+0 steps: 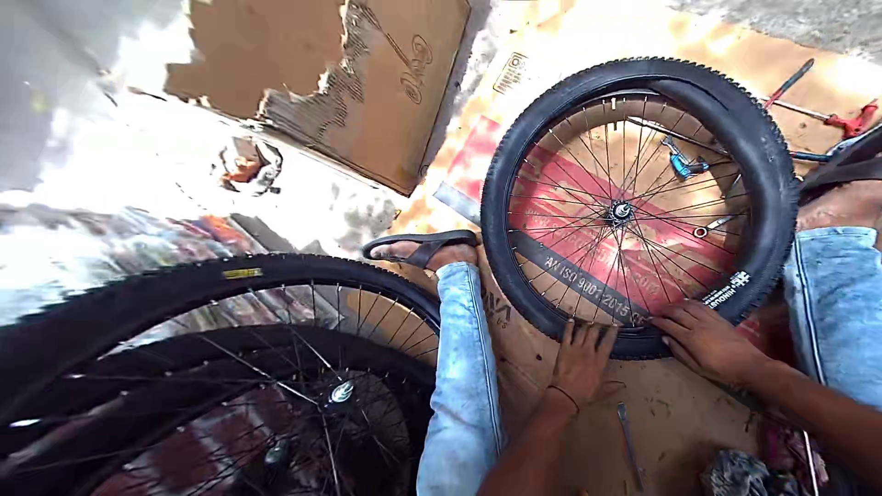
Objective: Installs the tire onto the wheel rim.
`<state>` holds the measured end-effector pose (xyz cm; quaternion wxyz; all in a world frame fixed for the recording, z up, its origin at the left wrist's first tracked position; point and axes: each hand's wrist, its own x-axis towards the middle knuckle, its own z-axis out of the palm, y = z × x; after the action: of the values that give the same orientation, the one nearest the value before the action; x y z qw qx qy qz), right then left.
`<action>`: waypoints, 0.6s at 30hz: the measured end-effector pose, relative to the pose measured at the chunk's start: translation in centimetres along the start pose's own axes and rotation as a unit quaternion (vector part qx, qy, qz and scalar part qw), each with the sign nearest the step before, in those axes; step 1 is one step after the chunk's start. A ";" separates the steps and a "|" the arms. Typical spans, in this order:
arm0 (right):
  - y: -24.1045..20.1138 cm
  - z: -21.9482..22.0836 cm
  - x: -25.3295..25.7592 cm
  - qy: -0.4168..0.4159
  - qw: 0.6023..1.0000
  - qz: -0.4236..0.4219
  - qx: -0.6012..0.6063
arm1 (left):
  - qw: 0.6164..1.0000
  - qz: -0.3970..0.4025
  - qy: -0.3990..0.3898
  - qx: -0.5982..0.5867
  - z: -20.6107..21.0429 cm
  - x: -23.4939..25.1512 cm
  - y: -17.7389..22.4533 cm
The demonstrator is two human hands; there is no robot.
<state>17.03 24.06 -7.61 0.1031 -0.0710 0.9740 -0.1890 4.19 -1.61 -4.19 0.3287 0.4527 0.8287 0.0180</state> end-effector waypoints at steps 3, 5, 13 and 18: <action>3.8 -2.0 -1.0 -0.065 0.997 -0.008 -0.043 | 0.999 -0.009 -0.036 0.009 2.2 0.5 -0.2; 5.5 -2.5 -1.0 -0.048 0.998 -0.001 -0.043 | 0.999 -0.026 -0.013 0.026 2.5 1.9 -0.3; 4.4 1.3 0.7 0.024 0.994 0.103 0.006 | 0.996 0.008 0.047 0.079 3.6 2.4 3.5; 4.8 -1.6 -1.5 -0.155 0.987 -0.032 -0.034 | 0.998 -0.050 0.009 0.030 5.5 6.1 7.8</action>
<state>17.63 29.33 -7.77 0.2442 -0.1337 0.9494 -0.1455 10.76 6.20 -9.15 0.3075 0.4205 0.8534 -0.0192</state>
